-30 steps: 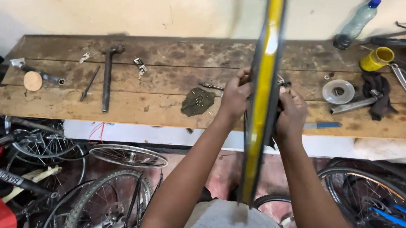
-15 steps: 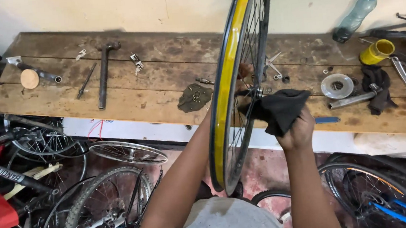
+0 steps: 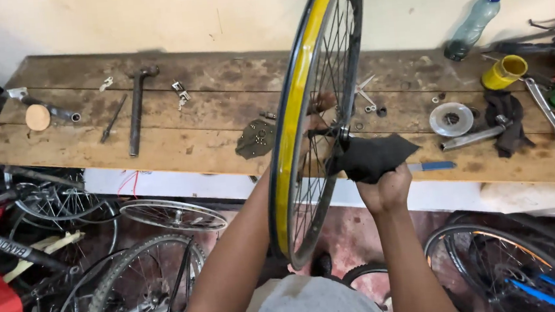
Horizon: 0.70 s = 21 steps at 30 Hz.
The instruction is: The person uses a wrench to tighten the hub of a bicycle wheel, then spins the wheel to test it. They wipe the hub with a black cloth and proceed to clean small metal ball bearings on the workbench using the same cloth.
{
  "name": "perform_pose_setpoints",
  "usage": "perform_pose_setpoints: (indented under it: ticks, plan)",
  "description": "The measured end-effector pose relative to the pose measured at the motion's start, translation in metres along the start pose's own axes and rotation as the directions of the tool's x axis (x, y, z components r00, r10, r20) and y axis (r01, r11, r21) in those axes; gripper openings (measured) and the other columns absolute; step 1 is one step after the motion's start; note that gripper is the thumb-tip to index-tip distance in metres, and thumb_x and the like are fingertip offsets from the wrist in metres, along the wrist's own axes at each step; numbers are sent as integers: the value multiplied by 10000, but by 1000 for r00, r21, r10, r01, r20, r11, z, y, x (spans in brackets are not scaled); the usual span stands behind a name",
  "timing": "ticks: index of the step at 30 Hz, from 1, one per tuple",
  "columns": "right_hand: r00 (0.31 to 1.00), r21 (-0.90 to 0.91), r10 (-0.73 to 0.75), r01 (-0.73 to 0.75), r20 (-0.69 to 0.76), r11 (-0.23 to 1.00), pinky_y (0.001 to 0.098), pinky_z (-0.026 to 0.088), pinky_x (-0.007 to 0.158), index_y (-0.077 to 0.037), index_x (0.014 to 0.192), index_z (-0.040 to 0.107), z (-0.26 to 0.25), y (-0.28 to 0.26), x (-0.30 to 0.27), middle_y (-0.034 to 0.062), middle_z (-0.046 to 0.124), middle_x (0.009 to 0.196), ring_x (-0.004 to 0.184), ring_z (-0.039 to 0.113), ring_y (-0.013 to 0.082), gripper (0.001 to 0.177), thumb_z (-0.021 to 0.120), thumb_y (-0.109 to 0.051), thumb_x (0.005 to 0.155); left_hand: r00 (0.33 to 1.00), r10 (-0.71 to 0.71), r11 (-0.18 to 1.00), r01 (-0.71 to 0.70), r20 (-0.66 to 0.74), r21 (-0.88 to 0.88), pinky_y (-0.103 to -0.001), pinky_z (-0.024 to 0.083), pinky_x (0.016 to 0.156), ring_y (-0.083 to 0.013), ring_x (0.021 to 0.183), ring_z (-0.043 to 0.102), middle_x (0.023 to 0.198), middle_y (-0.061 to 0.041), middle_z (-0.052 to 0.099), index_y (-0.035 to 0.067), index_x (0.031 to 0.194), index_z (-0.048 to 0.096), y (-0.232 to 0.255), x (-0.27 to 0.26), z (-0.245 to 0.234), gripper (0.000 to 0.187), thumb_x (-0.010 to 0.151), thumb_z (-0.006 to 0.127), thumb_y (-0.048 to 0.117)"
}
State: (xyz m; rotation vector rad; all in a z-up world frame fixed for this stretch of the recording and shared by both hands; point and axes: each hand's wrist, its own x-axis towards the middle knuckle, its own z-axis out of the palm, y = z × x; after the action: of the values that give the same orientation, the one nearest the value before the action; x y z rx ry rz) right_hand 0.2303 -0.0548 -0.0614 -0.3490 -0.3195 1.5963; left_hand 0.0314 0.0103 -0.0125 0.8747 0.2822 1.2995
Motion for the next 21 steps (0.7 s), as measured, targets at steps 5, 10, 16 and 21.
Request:
perform_pose_setpoints:
  ticks: [5,10,16,21]
  plan:
    - [999,-67,-25,27,37,997,518,359,1171,-123,1347,570,12,5,-20,142,584,1374,1279,562,285,473,414,-391,989,990,116,982,-102,-82,158,-272,525,770,-195,940,662,1228,-161,649,5,1243,602,-12,-6,-3,288,987,592,135]
    - [982,-777,-188,98,-26,622,362,573,864,-100,1249,646,9,15,-14,30,671,1033,941,627,140,434,769,-122,833,962,138,966,-78,-234,247,-310,576,698,-273,1005,671,1249,-243,631,13,1341,590,-17,-4,-1,521,821,601,-5]
    - [855,-855,-150,512,496,87,467,535,835,-66,1073,755,-24,-4,6,141,715,981,975,680,343,234,657,-140,873,970,90,978,-43,-224,205,-318,588,748,-286,1104,619,1227,-221,639,5,1338,584,-15,-5,-8,637,705,577,-67]
    - [960,-888,-59,276,274,368,598,417,833,80,1032,686,-27,-8,19,396,623,932,972,600,419,356,434,-171,1023,962,122,979,-76,-245,189,-285,579,745,-266,1091,645,1170,-183,668,-8,1279,629,4,-13,27,605,677,588,-53]
